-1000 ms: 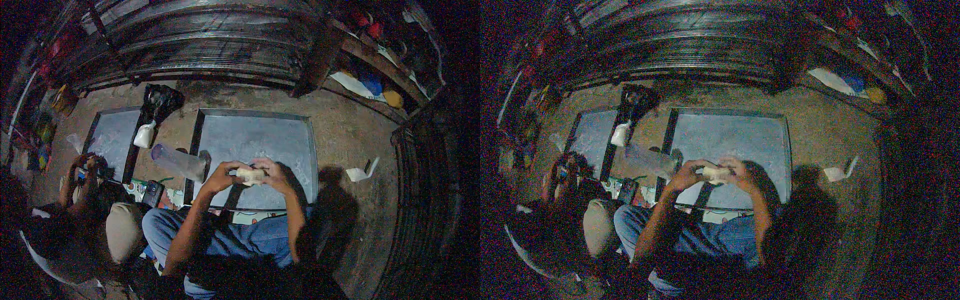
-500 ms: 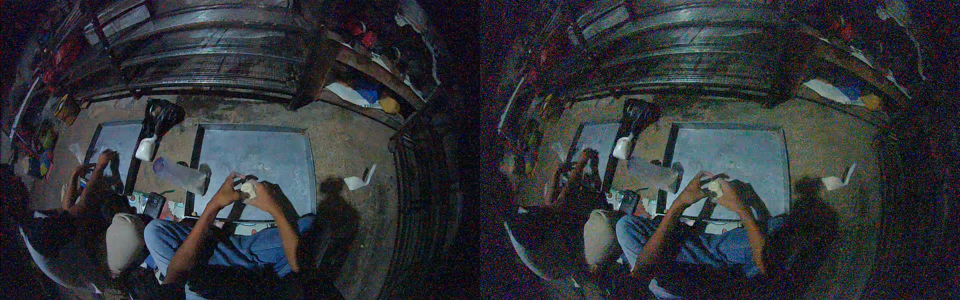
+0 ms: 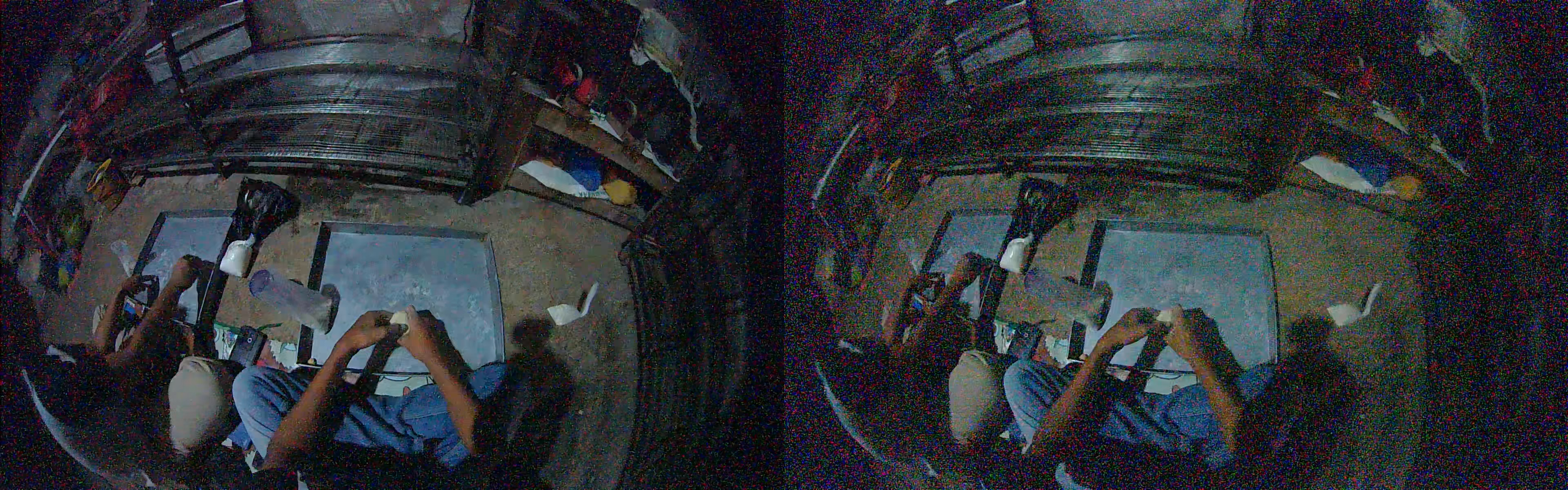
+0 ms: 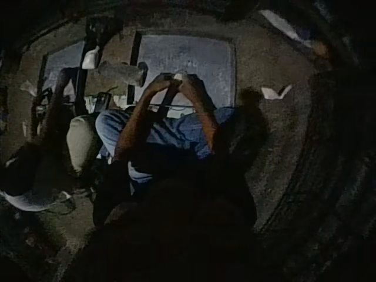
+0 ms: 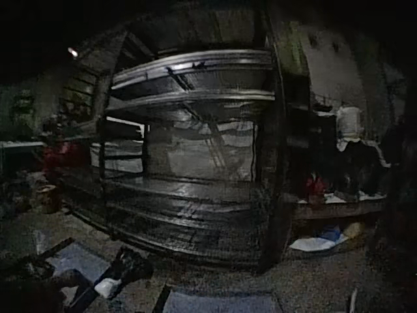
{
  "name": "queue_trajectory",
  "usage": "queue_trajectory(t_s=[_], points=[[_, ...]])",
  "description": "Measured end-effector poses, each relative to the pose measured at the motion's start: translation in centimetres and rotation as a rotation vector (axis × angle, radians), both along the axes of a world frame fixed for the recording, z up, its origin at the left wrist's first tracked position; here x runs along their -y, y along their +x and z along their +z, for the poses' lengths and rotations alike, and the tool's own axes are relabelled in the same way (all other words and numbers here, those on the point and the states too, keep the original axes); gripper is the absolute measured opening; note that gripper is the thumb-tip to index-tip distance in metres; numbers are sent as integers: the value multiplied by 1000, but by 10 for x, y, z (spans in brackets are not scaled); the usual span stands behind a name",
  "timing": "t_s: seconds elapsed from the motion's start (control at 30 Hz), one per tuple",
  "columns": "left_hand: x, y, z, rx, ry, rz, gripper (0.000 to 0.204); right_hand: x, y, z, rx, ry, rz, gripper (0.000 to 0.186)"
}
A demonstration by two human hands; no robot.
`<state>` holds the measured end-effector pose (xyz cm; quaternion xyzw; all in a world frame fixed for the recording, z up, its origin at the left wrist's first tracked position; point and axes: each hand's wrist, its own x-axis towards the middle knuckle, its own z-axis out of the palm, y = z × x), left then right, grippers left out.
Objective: The person kneads and shapes a piece of dough by hand on a metal tray.
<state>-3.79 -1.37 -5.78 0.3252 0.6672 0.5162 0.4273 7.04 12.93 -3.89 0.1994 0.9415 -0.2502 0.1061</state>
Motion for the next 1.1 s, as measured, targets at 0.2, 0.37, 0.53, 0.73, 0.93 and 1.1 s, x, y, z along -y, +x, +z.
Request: queue_trajectory(t_s=[0.2,0.37,0.53,0.73,0.93,1.1], points=[[4,7,-24,106,42,15,37,4,18,0,-308,-24,65,95],[15,20,-34,78,73,233,52,21,32,9,-228,-71,-159,66],[13,51,4,309,118,270,40,-17,45,-103,-419,-405,-386,51],[51,36,-48,-238,112,217,28,-17,38,-114,-683,-1672,-652,33],[57,49,-29,-308,169,256,27,-2,42,-105,-614,-1686,-608,34],[56,48,-55,63,259,254,28,28,37,-79,-512,-1163,-582,55]])
